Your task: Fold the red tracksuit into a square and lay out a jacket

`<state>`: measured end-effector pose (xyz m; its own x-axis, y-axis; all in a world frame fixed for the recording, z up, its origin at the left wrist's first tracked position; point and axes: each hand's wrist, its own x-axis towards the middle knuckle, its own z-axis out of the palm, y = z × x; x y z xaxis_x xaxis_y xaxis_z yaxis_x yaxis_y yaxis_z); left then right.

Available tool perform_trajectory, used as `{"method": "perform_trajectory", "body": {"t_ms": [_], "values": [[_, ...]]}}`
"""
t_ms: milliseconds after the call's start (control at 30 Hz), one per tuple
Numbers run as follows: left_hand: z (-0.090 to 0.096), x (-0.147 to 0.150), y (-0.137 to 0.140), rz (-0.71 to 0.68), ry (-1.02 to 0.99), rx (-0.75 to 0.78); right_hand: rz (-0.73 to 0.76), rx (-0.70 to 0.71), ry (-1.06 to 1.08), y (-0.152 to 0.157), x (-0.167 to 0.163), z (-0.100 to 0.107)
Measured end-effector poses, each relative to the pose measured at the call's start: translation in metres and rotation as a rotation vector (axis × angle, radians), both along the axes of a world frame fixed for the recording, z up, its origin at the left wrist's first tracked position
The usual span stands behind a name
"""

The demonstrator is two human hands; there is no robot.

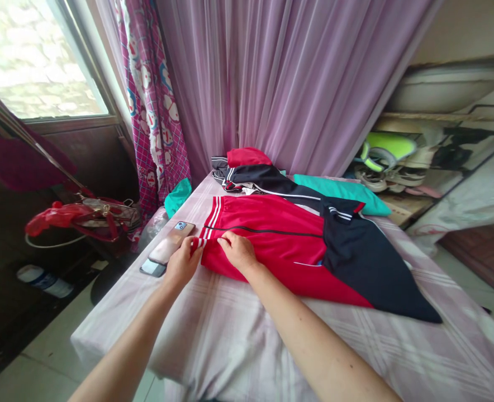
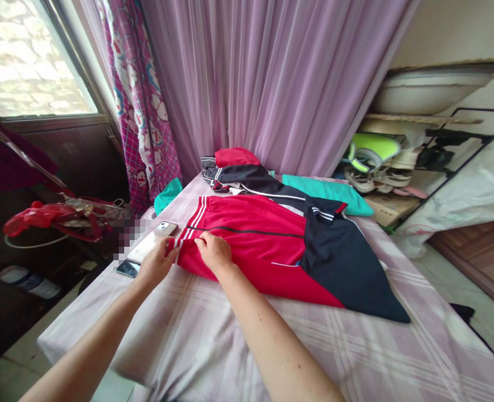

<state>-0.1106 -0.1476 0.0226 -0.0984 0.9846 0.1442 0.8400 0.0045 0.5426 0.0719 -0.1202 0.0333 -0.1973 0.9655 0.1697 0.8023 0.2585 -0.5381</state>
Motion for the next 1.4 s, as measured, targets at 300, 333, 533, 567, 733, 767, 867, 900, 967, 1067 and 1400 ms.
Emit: {"method": "perform_trajectory", "body": {"t_ms": [300, 333, 533, 567, 733, 767, 867, 900, 967, 1067, 1400], "values": [[-0.003, 0.004, 0.022, 0.063, 0.179, -0.08, 0.021, 0.141, -0.285, -0.007, 0.058, -0.018], [-0.005, 0.005, 0.021, 0.067, 0.213, -0.097, -0.015, 0.133, -0.308, -0.007, 0.066, -0.023], [0.0, 0.005, 0.019, 0.033, 0.311, -0.033, -0.119, 0.152, -0.255, -0.013, 0.099, -0.03], [0.002, 0.006, 0.019, 0.01, 0.325, 0.037, -0.101, 0.172, -0.244, -0.017, 0.104, -0.03], [-0.006, 0.032, 0.016, -0.282, 0.381, 0.288, -0.005, 0.095, -0.347, -0.044, 0.13, -0.038], [-0.011, 0.038, 0.017, -0.329, 0.391, 0.256, -0.011, 0.05, -0.372, -0.047, 0.135, -0.04], [-0.024, 0.05, 0.023, -0.374, 0.406, 0.114, -0.02, -0.016, -0.396, -0.052, 0.149, -0.043], [-0.026, 0.051, 0.025, -0.381, 0.407, 0.085, -0.02, -0.012, -0.394, -0.053, 0.153, -0.043], [-0.029, 0.05, 0.029, -0.403, 0.412, 0.066, -0.022, 0.014, -0.384, -0.057, 0.161, -0.042], [-0.029, 0.048, 0.032, -0.429, 0.449, 0.093, -0.037, 0.05, -0.363, -0.068, 0.175, -0.041], [-0.043, 0.046, 0.045, -0.455, 0.567, 0.124, -0.563, 0.196, -0.436, -0.102, 0.267, -0.033]]}}
